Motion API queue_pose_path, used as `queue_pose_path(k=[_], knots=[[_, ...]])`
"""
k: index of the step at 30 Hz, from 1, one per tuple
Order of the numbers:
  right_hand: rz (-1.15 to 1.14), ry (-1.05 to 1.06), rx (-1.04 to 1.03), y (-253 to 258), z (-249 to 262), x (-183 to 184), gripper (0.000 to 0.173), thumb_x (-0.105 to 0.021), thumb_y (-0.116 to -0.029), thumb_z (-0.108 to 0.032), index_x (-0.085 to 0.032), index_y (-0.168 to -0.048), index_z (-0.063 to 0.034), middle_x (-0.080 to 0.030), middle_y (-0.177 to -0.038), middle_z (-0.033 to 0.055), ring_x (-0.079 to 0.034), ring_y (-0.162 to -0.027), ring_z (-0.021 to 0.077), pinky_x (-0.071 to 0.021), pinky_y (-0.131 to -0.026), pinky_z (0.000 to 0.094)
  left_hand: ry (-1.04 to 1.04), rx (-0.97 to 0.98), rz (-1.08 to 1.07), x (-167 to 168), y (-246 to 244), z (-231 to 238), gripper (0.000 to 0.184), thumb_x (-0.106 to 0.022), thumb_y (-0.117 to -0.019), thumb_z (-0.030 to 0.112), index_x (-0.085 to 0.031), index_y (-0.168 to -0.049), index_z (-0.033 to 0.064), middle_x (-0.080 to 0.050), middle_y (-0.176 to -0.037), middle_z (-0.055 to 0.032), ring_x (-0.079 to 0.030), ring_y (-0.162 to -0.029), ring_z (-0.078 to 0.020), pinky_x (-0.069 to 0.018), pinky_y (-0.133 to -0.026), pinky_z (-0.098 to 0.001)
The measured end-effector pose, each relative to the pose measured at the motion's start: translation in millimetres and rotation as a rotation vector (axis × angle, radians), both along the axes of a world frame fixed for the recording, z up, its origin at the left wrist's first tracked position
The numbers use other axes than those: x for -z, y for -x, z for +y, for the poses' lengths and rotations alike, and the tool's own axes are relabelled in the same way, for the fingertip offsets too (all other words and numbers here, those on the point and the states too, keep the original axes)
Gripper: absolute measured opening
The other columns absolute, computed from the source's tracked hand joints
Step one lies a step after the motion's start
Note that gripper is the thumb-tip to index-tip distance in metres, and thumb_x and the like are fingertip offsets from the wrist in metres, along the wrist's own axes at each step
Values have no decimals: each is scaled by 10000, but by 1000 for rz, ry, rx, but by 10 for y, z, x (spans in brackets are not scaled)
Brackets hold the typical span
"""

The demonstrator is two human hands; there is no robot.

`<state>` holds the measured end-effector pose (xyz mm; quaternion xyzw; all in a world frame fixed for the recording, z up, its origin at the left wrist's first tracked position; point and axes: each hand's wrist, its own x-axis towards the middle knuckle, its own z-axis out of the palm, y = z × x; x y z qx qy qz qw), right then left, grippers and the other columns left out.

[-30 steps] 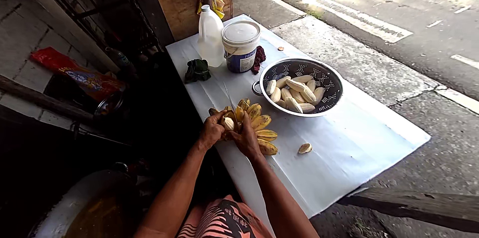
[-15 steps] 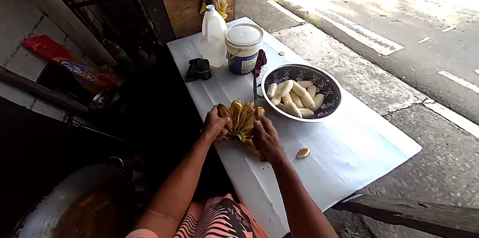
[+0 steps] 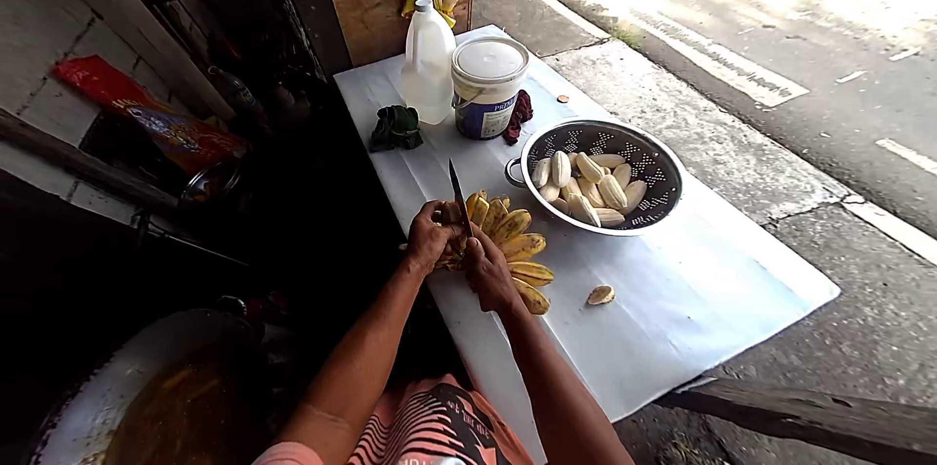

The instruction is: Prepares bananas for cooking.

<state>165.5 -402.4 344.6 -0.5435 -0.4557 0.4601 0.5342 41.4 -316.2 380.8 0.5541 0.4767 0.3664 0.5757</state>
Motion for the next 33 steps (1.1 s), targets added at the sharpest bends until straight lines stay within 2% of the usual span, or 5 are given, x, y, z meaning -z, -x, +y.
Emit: queue_pose_path(k=[6,15,20,25,33], knots=[[478,69,61,96,61,-33,398,-266,-1128,-346,-519,-1215,-52,-521,-641,42,-473,-439,121,-456,-423,267,-36,112,86,-9,78,-45,556,-777,-901,64,-531,-1399,81,-678,-1098,-151,-591,-593,-176,-514,-499,-303],[580,125,192,-42,131,-109,390,-297,-1136,-374,-532,-1172,-64,-599,-688,85,-516,-462,127,-465,-427,254,-465,127,674,-56,-19,-310,562,-690,-908,89,-571,-1455,140,-628,-1380,-131,-625,-1239,-314,-508,-1036,-556],[259,-3,103,-41,-36,-39,687,-599,-1020,-155,-249,-1610,-157,-709,-1091,132,-629,-623,169,-518,-504,294,-143,99,208,-31,173,-109,613,-614,-865,-84,-596,-1438,133,-679,-1202,-162,-652,-771,-207,-558,-612,-363],[-269,54,46,-84,143,-70,1067,-834,-840,-256,-141,-1628,-65,-672,-1106,217,-694,-932,298,-580,-863,503,2,181,-5,1,256,-58,653,-563,-874,-118,-555,-1473,143,-697,-1077,-158,-585,-621,-158,-486,-511,-287],[657,50,259,-427,-188,-482,345,-637,-1012,-312,-542,-1245,-75,-623,-788,69,-547,-509,99,-502,-459,242,-170,-165,152,66,332,-227,703,-610,-943,49,-345,-1592,106,-498,-1456,-200,-675,-816,-250,-606,-698,-407]])
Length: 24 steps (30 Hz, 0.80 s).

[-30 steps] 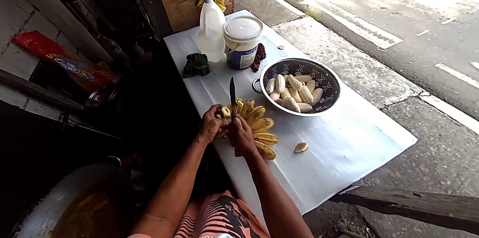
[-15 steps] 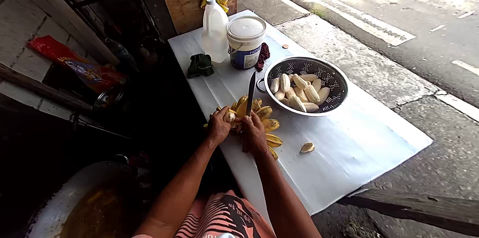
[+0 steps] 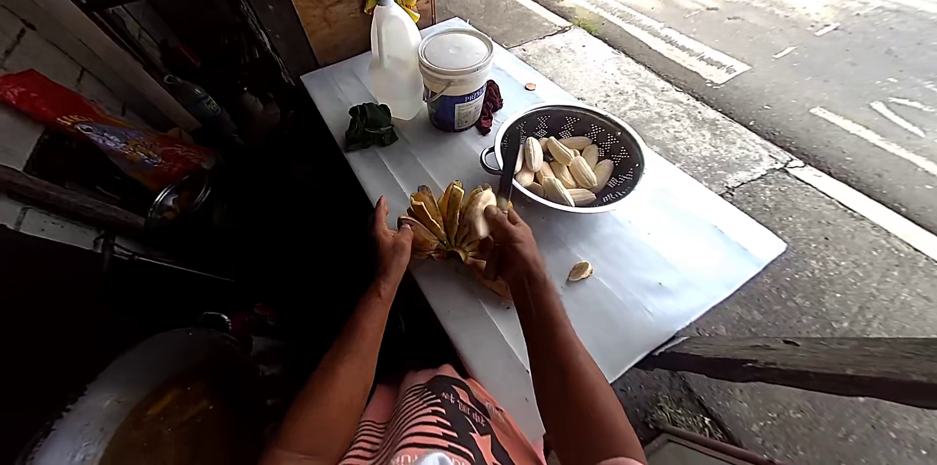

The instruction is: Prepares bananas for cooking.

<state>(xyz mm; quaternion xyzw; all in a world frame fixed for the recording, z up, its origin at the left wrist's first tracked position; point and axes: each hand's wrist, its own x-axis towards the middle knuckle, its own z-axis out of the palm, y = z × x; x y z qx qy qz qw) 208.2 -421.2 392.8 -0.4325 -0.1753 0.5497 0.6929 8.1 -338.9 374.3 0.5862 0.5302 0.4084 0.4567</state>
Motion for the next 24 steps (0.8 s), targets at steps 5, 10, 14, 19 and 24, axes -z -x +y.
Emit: queue_pose_path(k=[5,10,14,19,24], knots=[[-257,71,113,-255,-43,-149,453,-255,-1110,-515,-395,-1425,-221,-729,-1061,79,-618,-566,136,-492,-470,262,269,49,-204,226,-66,-16,700,-735,-927,36,-414,-1543,117,-655,-1044,-197,-641,-634,-217,-591,-577,-353],[-1343,102,-370,91,-243,174,485,-424,-1090,-344,-459,-1547,-187,-704,-993,117,-673,-825,250,-552,-788,466,204,130,-168,222,-214,104,704,-764,-907,43,-445,-1526,142,-662,-1095,-185,-610,-590,-208,-563,-536,-351],[-1849,283,-497,259,-251,19,485,-347,-1091,-381,-410,-1565,-299,-683,-1092,186,-702,-885,392,-558,-724,564,206,134,-121,106,-227,131,572,-717,-915,-5,-549,-1453,95,-691,-940,-151,-578,-545,-172,-523,-503,-317],[-1522,200,-423,332,135,218,478,-392,-1097,-322,-439,-1554,-193,-709,-1068,174,-700,-948,346,-544,-848,551,179,121,-92,103,-253,98,497,-777,-914,104,-588,-1370,59,-680,-1109,-161,-651,-721,-203,-573,-614,-359],[-570,24,-296,553,191,505,432,-362,-1114,-364,-523,-1419,-103,-516,-633,37,-479,-447,139,-461,-430,303,201,88,-303,155,-157,0,470,-805,-860,27,-628,-1295,56,-690,-1083,-141,-659,-752,-190,-554,-587,-311]])
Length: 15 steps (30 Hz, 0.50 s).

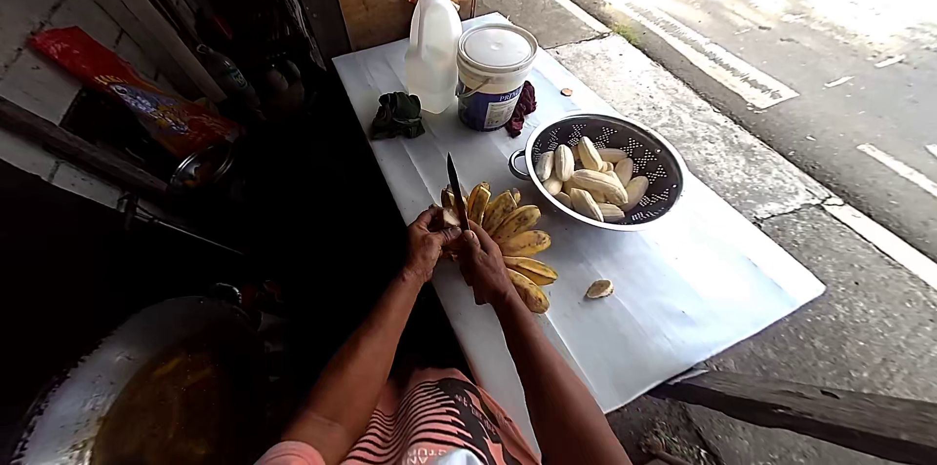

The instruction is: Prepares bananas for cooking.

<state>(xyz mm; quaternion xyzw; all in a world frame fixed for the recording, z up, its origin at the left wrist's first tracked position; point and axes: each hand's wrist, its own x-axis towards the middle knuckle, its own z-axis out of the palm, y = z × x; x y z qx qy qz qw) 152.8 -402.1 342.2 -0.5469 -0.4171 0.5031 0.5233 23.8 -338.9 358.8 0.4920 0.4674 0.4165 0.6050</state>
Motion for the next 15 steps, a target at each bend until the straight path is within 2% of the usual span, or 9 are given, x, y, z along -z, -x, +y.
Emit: queue_pose_path(k=[1,3,4,6,7,9,11,13,15], knots=[[117,9,15,19,4,10,408,-346,-1117,-363,-538,-1346,-85,-500,-609,29,-464,-425,129,-449,-409,291,-25,21,-12,34,38,-34,452,-803,-857,21,-636,-1276,51,-695,-1066,-142,-660,-719,-190,-556,-560,-305],[252,33,17,26,16,17,386,-315,-1123,-351,-520,-1292,-72,-494,-617,29,-460,-426,126,-444,-405,277,-94,61,63,63,86,-48,446,-811,-870,70,-639,-1281,53,-704,-1064,-133,-665,-687,-185,-567,-552,-307],[287,39,15,22,19,13,382,-308,-1124,-346,-507,-1297,-70,-493,-619,30,-459,-428,125,-439,-405,273,-134,79,136,53,67,-40,467,-805,-890,127,-618,-1311,49,-701,-1087,-131,-676,-724,-180,-584,-599,-313],[344,50,9,18,15,2,377,-302,-1124,-344,-486,-1311,-72,-497,-621,33,-460,-431,123,-434,-406,268,-165,99,266,12,-29,-15,569,-798,-906,255,-553,-1359,13,-684,-1132,-148,-689,-903,-187,-595,-814,-361],[372,59,1,11,5,-1,377,-300,-1125,-346,-475,-1321,-76,-504,-635,35,-460,-437,122,-432,-409,266,-150,84,273,20,-78,7,574,-802,-900,267,-557,-1338,-11,-683,-1123,-162,-688,-958,-200,-585,-878,-383],[397,82,-13,-3,-1,-21,385,-296,-1124,-345,-462,-1348,-79,-520,-661,38,-470,-448,126,-437,-411,268,-146,4,247,115,-140,42,463,-777,-855,181,-617,-1233,-33,-696,-1043,-162,-694,-931,-206,-590,-855,-393],[414,108,-2,-6,14,-51,376,-295,-1126,-351,-478,-1308,-77,-512,-639,37,-467,-439,126,-434,-409,274,-188,-48,240,198,-146,2,476,-734,-772,83,-615,-1214,-47,-689,-1027,-160,-684,-921,-201,-583,-830,-377],[425,112,11,-27,51,-69,359,-288,-1126,-356,-489,-1223,-75,-496,-614,28,-463,-428,122,-436,-403,270,-253,-31,277,211,-118,-32,570,-730,-734,32,-581,-1273,-73,-675,-1118,-194,-677,-1007,-224,-572,-894,-379],[429,123,34,-41,83,-79,362,-288,-1129,-362,-491,-1197,-70,-497,-617,34,-461,-430,124,-429,-402,268,-278,0,388,197,-97,-41,635,-725,-747,26,-546,-1347,-83,-631,-1251,-246,-637,-1151,-287,-531,-1003,-415]])
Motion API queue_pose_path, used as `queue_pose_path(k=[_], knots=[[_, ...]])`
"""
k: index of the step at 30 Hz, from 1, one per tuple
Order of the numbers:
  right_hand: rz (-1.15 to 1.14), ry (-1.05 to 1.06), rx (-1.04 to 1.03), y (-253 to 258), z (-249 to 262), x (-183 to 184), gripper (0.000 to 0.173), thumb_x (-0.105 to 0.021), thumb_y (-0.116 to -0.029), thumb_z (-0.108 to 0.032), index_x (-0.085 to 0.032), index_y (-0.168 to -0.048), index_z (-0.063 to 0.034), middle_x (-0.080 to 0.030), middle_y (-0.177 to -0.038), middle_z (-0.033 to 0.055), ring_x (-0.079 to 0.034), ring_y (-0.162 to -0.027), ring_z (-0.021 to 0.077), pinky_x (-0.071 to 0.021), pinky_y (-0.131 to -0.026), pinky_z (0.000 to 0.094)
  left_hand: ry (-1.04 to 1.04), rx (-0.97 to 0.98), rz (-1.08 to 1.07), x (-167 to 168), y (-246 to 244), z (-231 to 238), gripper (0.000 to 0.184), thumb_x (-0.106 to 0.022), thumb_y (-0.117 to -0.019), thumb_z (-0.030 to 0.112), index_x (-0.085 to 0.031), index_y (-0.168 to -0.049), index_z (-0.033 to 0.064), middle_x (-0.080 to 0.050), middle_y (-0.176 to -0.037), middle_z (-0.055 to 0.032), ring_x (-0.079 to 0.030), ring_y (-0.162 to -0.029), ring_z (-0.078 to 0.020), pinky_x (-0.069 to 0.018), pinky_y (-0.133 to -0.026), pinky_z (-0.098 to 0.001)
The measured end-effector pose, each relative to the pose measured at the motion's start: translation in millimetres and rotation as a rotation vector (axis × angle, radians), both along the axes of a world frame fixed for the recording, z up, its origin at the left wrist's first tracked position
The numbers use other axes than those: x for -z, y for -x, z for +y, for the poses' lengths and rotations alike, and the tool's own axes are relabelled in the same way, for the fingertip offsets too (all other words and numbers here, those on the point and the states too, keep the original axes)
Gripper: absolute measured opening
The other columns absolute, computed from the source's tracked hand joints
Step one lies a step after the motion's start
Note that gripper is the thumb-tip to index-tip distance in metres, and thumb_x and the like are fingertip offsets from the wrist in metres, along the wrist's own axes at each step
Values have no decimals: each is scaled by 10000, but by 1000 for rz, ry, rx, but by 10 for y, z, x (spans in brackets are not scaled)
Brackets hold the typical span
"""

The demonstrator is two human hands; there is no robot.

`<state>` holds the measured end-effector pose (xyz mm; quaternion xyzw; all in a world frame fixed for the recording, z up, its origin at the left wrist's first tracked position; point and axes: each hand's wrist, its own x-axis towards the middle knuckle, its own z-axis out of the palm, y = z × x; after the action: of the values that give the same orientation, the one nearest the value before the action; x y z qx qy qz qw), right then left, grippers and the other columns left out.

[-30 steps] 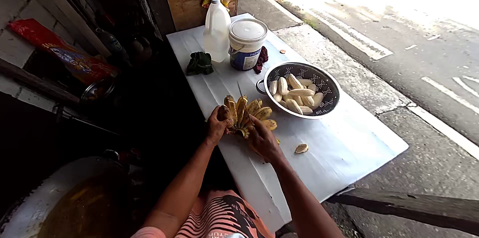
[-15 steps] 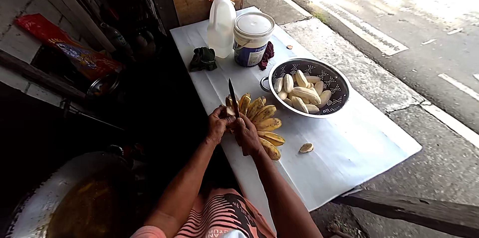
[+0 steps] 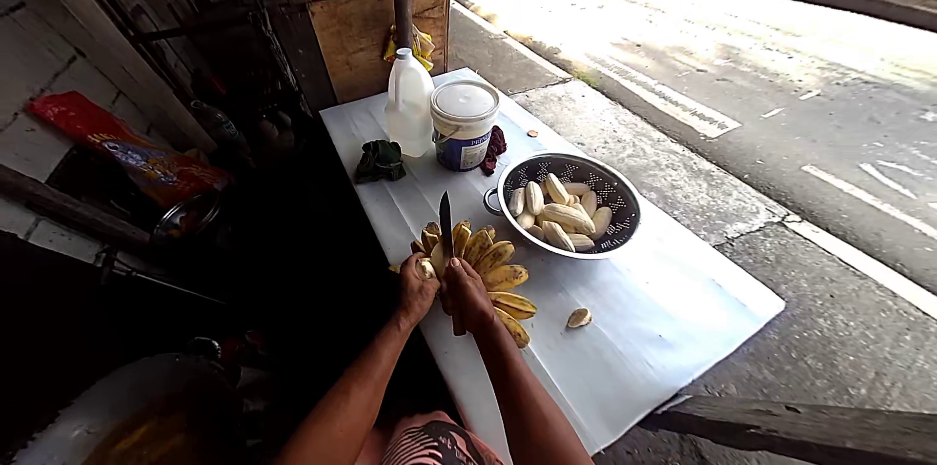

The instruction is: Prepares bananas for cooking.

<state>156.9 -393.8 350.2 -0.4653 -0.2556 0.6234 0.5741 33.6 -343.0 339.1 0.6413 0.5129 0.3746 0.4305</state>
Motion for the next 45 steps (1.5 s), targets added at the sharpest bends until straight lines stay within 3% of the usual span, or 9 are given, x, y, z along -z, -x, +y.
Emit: queue_pose_path(k=[12,16,22,27,30,33,37,42,45], knots=[[-262,-137,82,44,-172,139,522,-544,-1052,-203,-402,-1540,-83,-685,-1093,135,-601,-608,165,-503,-493,309,-85,146,355,-100,187,107,419,-655,-880,-22,-644,-1299,-22,-701,-1195,-215,-681,-1132,-308,-516,-1034,-491],[-725,-184,-34,66,-137,126,907,-745,-903,-142,-195,-1615,-28,-666,-1230,223,-712,-1008,300,-585,-919,483,33,117,23,6,279,165,381,-622,-811,-87,-698,-1178,-14,-734,-1047,-128,-696,-846,-164,-583,-724,-358],[-1133,-132,-61,98,-77,51,998,-814,-835,-329,-245,-1604,-44,-714,-1156,184,-715,-1024,351,-563,-915,572,298,60,-384,103,343,32,155,-568,-883,-56,-697,-960,-17,-645,-645,-57,-475,-422,-85,-375,-374,-228],[-933,-175,102,27,-209,149,979,-840,-801,-351,-340,-1560,16,-671,-1271,210,-682,-1131,315,-534,-1006,510,146,198,-258,36,402,-62,182,-672,-824,-15,-740,-991,3,-707,-742,-44,-561,-501,-72,-445,-425,-226],[-776,-147,194,91,-245,158,940,-836,-804,-294,-359,-1558,2,-627,-1346,211,-664,-1155,281,-530,-1011,472,-79,210,-32,-12,451,-142,177,-625,-921,12,-739,-1056,6,-744,-934,-45,-677,-756,-49,-560,-659,-229],[-450,-80,327,49,-250,171,705,-777,-861,-215,-477,-1480,-61,-668,-1168,186,-678,-873,236,-584,-748,431,-248,263,115,137,554,-252,240,-612,-930,-5,-737,-1135,-14,-736,-1106,-135,-706,-1018,-164,-575,-935,-353],[-133,-56,242,-102,-446,-33,569,-710,-947,-196,-456,-1442,-78,-622,-1001,141,-552,-617,165,-501,-544,334,-370,248,313,-37,672,-498,579,-580,-948,230,-520,-1460,-34,-550,-1383,-315,-644,-1088,-366,-542,-894,-527],[-191,-165,135,-147,-674,-521,556,-599,-1038,-266,-378,-1518,-95,-609,-936,141,-518,-551,155,-490,-506,321,-25,380,-465,-640,88,-615,572,-332,-1099,364,-326,-1558,23,-488,-1509,-90,-590,-1258,-166,-528,-1025,-349],[-649,-245,197,-151,-788,-628,442,-483,-1088,-262,-470,-1510,-129,-689,-1066,128,-657,-781,174,-574,-727,377,429,322,-900,-692,-426,-551,308,-391,-1079,198,-565,-1308,88,-701,-1071,-69,-696,-942,-142,-600,-828,-339]])
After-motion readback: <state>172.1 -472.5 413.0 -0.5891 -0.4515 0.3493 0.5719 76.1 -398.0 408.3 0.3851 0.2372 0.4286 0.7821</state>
